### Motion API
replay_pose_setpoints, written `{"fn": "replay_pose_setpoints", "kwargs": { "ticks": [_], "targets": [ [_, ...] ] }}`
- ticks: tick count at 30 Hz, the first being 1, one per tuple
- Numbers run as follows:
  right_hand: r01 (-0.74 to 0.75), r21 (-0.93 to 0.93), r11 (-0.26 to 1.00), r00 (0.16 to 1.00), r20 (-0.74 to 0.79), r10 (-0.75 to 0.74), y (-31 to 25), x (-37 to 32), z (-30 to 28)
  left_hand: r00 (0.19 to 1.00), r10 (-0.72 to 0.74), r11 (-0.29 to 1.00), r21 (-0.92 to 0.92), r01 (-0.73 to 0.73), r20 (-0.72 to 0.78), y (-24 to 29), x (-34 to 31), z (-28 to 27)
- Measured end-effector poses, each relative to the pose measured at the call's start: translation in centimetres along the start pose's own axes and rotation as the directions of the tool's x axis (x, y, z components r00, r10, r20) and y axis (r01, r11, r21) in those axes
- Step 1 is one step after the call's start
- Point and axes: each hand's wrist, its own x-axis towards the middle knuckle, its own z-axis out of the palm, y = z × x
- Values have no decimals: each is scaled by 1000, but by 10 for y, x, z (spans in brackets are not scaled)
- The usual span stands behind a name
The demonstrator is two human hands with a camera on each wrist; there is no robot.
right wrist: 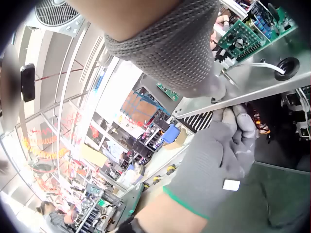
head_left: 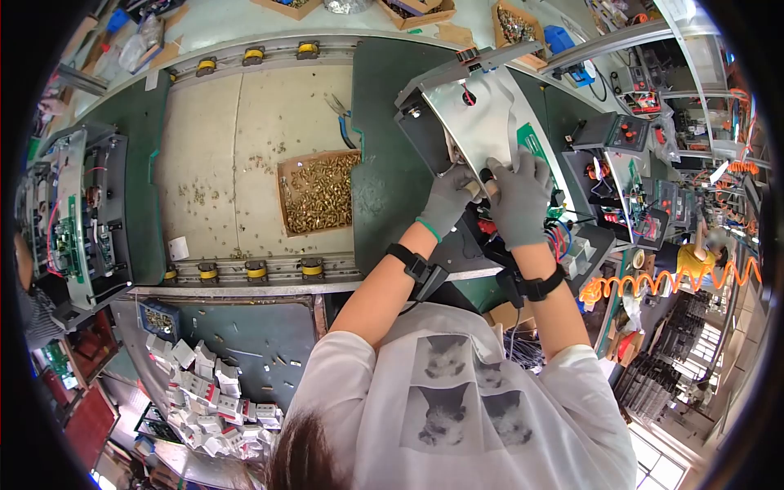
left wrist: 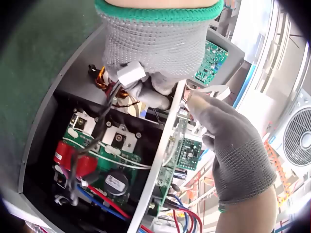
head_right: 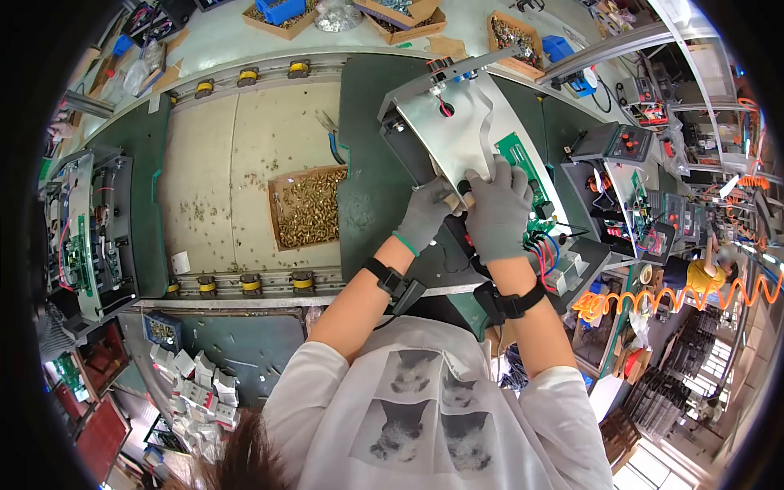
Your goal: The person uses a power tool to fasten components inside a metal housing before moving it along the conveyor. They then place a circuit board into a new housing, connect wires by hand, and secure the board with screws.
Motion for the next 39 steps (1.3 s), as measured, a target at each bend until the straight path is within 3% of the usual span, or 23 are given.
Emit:
{"fn": "replay_pose_setpoints", "kwargs": {
  "ticks": [3,6,8,10,11,12,13,15,16,18,19,20,21,22,23,25,26,29,31,33,34,36,39],
  "targets": [
    [20,-23,1000,1000,16,-19,1,4,5,998,-15,1000,9,15,53,7,-9,3],
    [59,46,997,995,-87,-55,5,9,-12,992,-18,999,46,24,-122,19,-25,10],
    [18,27,999,987,-160,-14,16,16,-50,924,210,964,225,-141,-318,2,-33,-4],
    [-29,9,1000,971,-236,30,27,15,-67,911,215,947,301,-108,-353,9,-48,-12],
    [-86,-46,995,991,-103,81,32,13,-71,895,222,925,374,-68,-386,10,-54,-13],
    [-137,-108,985,990,28,141,36,10,-73,870,338,879,451,-155,-360,10,-55,-12],
    [-141,-111,984,989,23,144,41,5,-70,870,341,878,451,-161,-355,10,-56,-8],
    [-261,27,965,923,301,241,50,-9,-51,842,529,751,521,-406,-106,35,-63,11],
    [-260,27,965,923,299,241,55,-16,-44,940,331,861,432,-268,-77,40,-67,20],
    [-360,507,783,872,481,90,62,-26,-37,978,208,932,305,-195,-11,36,-68,36],
    [-364,508,781,872,481,94,63,-28,-36,993,88,979,180,-100,73,35,-69,41],
    [-659,593,463,708,697,114,60,-27,-39,992,78,966,237,-100,102,36,-70,45],
    [-858,507,78,510,860,22,57,-26,-41,991,78,965,240,-101,106,38,-72,49],
    [-848,529,-36,529,849,8,55,-30,-38,991,122,967,216,-132,62,39,-74,52],
    [-847,530,-40,530,848,10,52,-31,-36,986,164,967,193,-164,15,41,-75,55],
    [-798,522,-301,555,832,-29,46,-34,-34,986,163,970,182,-163,14,43,-78,54],
    [-770,519,-372,573,819,-43,46,-37,-29,989,150,987,52,-151,13,42,-76,53],
    [-735,536,-415,619,780,-89,45,-39,-27,997,77,989,-124,-77,-1,40,-74,49],
    [-738,599,-311,649,757,-81,46,-37,-26,1000,20,986,-166,-21,-13,41,-72,46],
    [-607,790,85,794,607,28,44,-34,-32,997,-65,993,-99,61,-36,45,-70,46],
    [-608,789,86,793,608,28,47,-33,-29,997,-66,993,-100,62,-37,47,-70,45],
    [-425,811,402,877,478,-38,55,-31,-24,989,-142,990,-8,142,-33,61,-72,45],
    [-411,744,527,855,515,-60,53,-21,-42,983,-184,969,162,185,-21,63,-64,43]
  ]
}}
